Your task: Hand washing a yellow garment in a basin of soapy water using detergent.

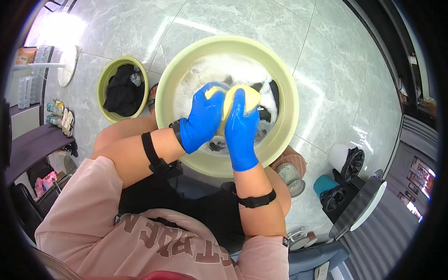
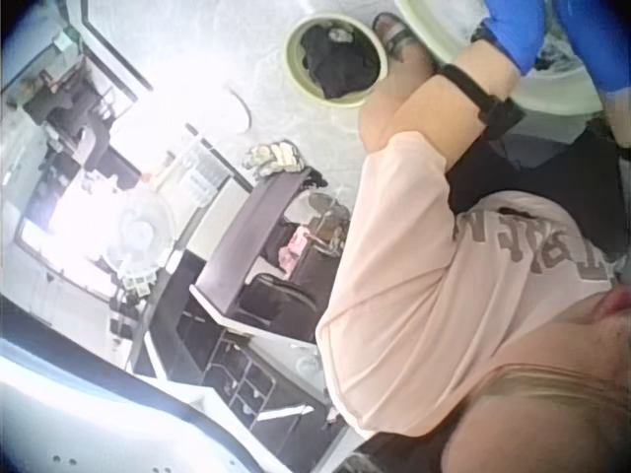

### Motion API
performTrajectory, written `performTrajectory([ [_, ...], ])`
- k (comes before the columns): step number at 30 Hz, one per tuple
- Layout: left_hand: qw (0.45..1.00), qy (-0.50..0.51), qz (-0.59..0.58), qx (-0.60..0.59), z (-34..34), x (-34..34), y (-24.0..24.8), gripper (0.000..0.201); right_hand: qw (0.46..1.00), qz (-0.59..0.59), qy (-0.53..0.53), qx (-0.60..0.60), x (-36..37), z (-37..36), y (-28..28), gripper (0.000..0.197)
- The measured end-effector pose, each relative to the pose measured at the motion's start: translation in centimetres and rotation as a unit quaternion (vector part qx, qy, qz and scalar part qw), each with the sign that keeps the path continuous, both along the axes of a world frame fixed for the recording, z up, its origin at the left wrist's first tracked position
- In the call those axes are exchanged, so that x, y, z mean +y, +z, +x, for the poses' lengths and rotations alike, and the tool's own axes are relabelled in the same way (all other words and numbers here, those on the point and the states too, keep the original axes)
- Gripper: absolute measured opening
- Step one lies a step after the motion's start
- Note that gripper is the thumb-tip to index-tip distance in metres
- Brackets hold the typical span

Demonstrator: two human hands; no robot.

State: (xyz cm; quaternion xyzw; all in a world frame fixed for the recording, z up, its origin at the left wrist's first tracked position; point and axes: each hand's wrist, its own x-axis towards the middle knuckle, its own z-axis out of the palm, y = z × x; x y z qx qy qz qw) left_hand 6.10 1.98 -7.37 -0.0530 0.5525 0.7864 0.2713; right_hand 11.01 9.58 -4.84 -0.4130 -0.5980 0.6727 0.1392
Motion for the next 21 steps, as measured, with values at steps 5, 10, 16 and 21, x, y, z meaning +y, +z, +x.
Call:
performTrajectory([
  [5,0.991,-0.056,-0.072,0.103,-0.3,-1.2,-0.8,0.008,0.997,-0.010,0.037,-0.074,1.3,-0.4,-1.0,0.046],
  [10,0.941,-0.152,-0.174,0.248,-2.4,-1.4,-0.3,0.006,0.967,-0.252,0.004,-0.031,2.5,0.3,-1.4,0.053],
  [16,0.989,-0.121,-0.079,-0.015,-4.6,-2.4,1.4,0.022,0.995,0.040,0.062,0.068,4.0,0.9,0.9,0.047],
  [21,0.961,-0.082,0.100,-0.246,-4.9,-3.3,3.0,0.076,0.980,0.181,0.054,0.070,3.0,2.1,2.8,0.043],
])
